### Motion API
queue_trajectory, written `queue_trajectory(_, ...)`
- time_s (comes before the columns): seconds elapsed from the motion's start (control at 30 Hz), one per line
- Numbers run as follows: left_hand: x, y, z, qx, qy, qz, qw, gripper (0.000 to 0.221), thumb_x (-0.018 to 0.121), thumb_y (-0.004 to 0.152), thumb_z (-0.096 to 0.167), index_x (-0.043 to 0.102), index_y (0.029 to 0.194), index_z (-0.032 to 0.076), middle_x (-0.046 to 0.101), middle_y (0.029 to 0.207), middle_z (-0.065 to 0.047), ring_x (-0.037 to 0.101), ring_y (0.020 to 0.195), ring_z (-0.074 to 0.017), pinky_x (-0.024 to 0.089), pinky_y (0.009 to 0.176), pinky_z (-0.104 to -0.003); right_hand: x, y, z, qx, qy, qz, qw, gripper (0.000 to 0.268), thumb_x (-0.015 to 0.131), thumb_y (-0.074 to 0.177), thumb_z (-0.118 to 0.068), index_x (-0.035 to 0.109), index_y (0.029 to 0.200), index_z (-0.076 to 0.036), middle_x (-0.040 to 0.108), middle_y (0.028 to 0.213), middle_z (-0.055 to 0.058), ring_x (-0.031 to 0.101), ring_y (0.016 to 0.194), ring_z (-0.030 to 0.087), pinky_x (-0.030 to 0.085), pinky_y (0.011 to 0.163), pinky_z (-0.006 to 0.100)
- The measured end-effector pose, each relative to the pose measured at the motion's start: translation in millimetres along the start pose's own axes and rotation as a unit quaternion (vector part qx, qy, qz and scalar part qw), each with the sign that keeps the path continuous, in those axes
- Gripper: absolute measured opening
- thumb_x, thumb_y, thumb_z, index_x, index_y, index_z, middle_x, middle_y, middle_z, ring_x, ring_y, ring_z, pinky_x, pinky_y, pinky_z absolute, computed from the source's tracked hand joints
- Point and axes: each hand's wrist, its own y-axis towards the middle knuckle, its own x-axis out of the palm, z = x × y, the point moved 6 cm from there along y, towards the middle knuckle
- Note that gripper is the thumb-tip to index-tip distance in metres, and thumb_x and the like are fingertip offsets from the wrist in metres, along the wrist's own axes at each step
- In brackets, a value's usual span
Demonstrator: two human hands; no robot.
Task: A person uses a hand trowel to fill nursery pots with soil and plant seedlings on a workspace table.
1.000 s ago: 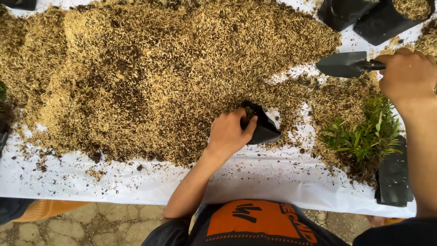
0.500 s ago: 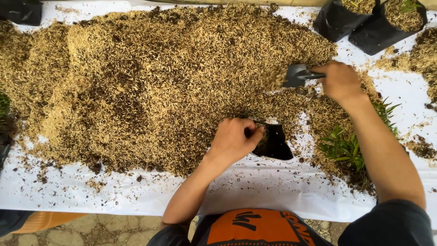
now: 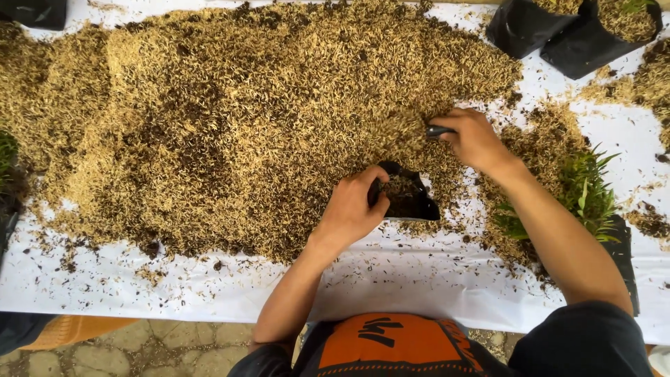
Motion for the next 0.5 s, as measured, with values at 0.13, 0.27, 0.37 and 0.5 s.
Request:
queue_trajectory(0.13, 1.8, -2.9, 0.8, 0.005, -0.02, 0.002, 1.0, 0.028, 0.06, 0.081, 0.006, 0.068, 0.108, 0.004, 0.066, 0.068, -0.017, 0.068, 0.054, -0.0316, 0.053, 0.047, -0.037, -19.1, -18.4, 4.3, 0.005, 0.004, 0.009, 1.0, 0.035, 0.06, 0.099, 0.003, 0.069, 0.133, -0.002, 0.07, 0.108, 0.025, 0.061, 0.111, 0.041, 0.044, 0.103, 0.05)
queue_trajectory(0.27, -1.9, -4.0, 8.0, 0.002, -0.036, 0.004, 0.999, 0.031, 0.06, 0.08, 0.005, 0.069, 0.109, 0.005, 0.064, 0.063, -0.014, 0.066, 0.05, -0.027, 0.051, 0.044, -0.034, -38.5, -35.6, 2.7, 0.025, -0.018, 0.019, 0.999, 0.034, 0.06, 0.101, 0.003, 0.069, 0.133, -0.003, 0.07, 0.109, 0.024, 0.062, 0.11, 0.039, 0.045, 0.101, 0.049)
queue_trajectory(0.37, -1.6, 0.4, 13.5, -0.032, -0.028, -0.027, 0.999, 0.033, 0.06, 0.083, 0.003, 0.065, 0.116, 0.005, 0.069, 0.074, -0.013, 0.062, 0.049, -0.0184, 0.05, 0.042, -0.03, -45.9, -42.4, 19.1, 0.032, -0.034, 0.023, 0.999, 0.036, 0.061, 0.1, -0.002, 0.067, 0.136, -0.006, 0.069, 0.115, 0.019, 0.06, 0.112, 0.037, 0.041, 0.108, 0.055)
queue_trajectory(0.5, 1.3, 2.7, 18.1, -0.074, -0.01, -0.061, 0.995, 0.041, 0.064, 0.085, 0.001, 0.061, 0.125, 0.006, 0.075, 0.096, -0.013, 0.063, 0.056, -0.0123, 0.055, 0.044, -0.026, -67.1, -58.7, 6.4, 0.089, -0.047, 0.011, 0.995, 0.039, 0.059, 0.1, -0.009, 0.061, 0.14, -0.012, 0.061, 0.136, 0.015, 0.048, 0.134, 0.037, 0.028, 0.122, 0.062)
